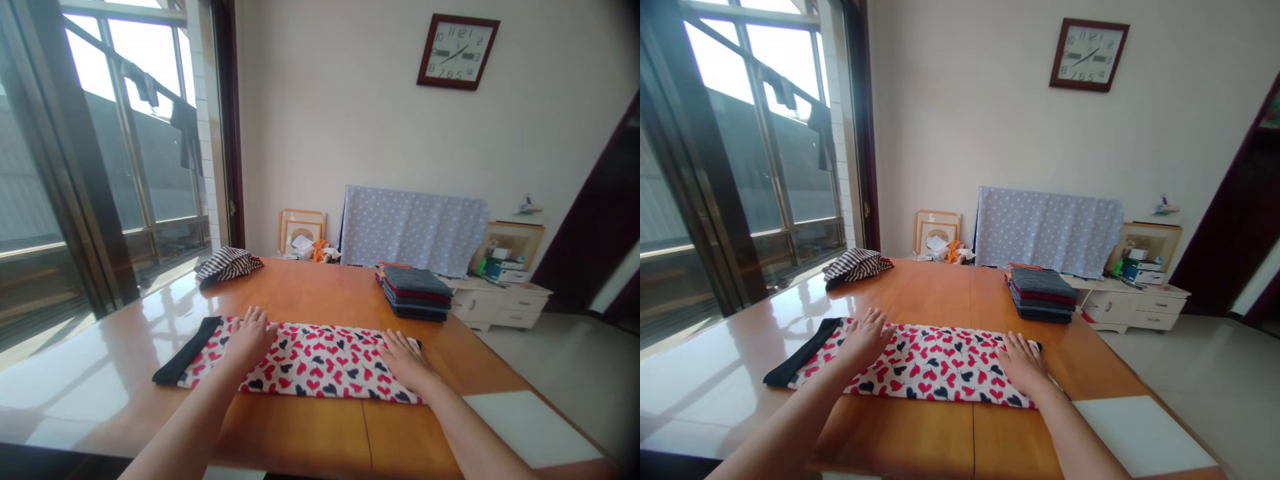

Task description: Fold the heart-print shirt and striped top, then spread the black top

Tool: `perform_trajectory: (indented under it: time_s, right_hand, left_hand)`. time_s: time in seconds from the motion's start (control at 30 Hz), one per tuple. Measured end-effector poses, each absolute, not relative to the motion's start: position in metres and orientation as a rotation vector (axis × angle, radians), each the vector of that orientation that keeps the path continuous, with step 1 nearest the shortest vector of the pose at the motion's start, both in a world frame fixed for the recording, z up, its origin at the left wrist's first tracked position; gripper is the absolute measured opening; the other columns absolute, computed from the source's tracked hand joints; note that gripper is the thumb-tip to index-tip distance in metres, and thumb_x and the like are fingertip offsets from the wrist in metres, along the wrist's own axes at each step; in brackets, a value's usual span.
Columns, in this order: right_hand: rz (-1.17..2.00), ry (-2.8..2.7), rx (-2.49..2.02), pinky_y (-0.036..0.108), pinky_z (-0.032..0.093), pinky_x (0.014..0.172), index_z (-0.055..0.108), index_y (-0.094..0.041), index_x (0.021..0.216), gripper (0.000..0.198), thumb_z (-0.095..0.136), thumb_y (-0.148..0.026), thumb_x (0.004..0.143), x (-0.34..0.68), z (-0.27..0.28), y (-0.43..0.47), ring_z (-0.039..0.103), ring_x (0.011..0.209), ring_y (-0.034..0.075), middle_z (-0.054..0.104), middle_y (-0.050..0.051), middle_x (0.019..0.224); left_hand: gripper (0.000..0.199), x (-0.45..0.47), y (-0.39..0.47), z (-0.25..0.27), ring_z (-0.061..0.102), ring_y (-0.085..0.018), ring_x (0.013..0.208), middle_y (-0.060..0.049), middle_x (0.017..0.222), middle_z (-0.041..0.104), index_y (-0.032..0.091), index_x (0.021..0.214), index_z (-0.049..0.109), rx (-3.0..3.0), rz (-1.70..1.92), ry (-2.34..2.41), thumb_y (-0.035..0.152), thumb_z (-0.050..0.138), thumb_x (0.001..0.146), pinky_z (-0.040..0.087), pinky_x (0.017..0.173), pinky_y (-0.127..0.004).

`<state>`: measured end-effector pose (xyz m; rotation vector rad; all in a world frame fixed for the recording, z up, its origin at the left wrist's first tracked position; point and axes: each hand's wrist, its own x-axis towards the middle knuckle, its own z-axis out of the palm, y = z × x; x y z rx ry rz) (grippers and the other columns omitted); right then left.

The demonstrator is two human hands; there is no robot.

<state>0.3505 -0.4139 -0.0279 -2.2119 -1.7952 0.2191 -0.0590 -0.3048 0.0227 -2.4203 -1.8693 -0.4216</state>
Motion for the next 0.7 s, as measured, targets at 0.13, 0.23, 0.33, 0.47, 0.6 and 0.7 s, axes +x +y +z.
perform_trajectory:
  time_s: [0.13,0.23,0.33,0.47,0.6,0.7]
  right_hand:
    - [0.324,-1.488,-1.98,0.041,0.029,0.121,0.05,-0.018,0.149,0.063,0.029,-0.053,0.1,0.376,-0.01,-0.418,0.04,0.146,0.024,0.048,0.01,0.155]
    - [0.206,-1.201,-1.923,0.042,0.038,0.115,0.055,-0.016,0.143,0.064,0.028,-0.055,0.1,0.406,0.004,-0.431,0.053,0.135,0.026,0.06,0.013,0.143]
    - [0.112,-1.176,-1.979,0.042,0.039,0.114,0.059,-0.019,0.14,0.062,0.029,-0.055,0.099,0.42,0.012,-0.447,0.055,0.133,0.027,0.063,0.011,0.14]
    - [0.135,-1.474,-2.088,0.037,0.027,0.122,0.05,-0.02,0.149,0.064,0.026,-0.054,0.1,0.404,0.005,-0.458,0.034,0.149,0.023,0.044,0.007,0.158]
    - [0.239,-1.708,-2.234,0.046,0.012,0.126,0.034,-0.024,0.158,0.062,0.028,-0.05,0.102,0.381,-0.015,-0.459,0.015,0.156,0.024,0.025,0.004,0.167]
    - [0.277,-1.736,-2.234,0.047,0.013,0.125,0.036,-0.025,0.157,0.06,0.035,-0.044,0.1,0.381,-0.021,-0.46,0.017,0.155,0.024,0.024,0.004,0.167]
  left_hand:
    - [0.062,0.005,-0.333,0.024,0.021,-0.031,0.154,-0.014,0.162,0.037,0.02,0.149,0.044,-2.684,-0.497,-1.667,0.055,0.029,0.101,0.018,0.121,-0.056]
    - [0.062,0.043,-0.351,0.024,0.019,-0.029,0.155,-0.013,0.163,0.035,0.021,0.151,0.043,-2.809,-0.523,-1.504,0.055,0.028,0.101,0.017,0.122,-0.055]
    - [0.062,0.071,-0.362,0.021,0.017,-0.029,0.155,-0.011,0.164,0.034,0.023,0.153,0.042,-2.877,-0.535,-1.364,0.054,0.027,0.102,0.014,0.123,-0.056]
    - [0.065,0.092,-0.367,0.01,0.013,-0.032,0.155,-0.01,0.165,0.031,0.027,0.155,0.04,-2.935,-0.512,-1.259,0.059,0.03,0.1,0.009,0.122,-0.062]
    - [0.069,0.096,-0.367,-0.004,0.013,-0.034,0.155,-0.008,0.165,0.031,0.032,0.155,0.04,-2.988,-0.438,-1.257,0.066,0.032,0.097,0.008,0.121,-0.064]
    - [0.071,0.095,-0.367,-0.007,0.013,-0.033,0.155,-0.006,0.166,0.028,0.032,0.157,0.037,-3.0,-0.398,-1.271,0.068,0.031,0.096,0.008,0.122,-0.064]
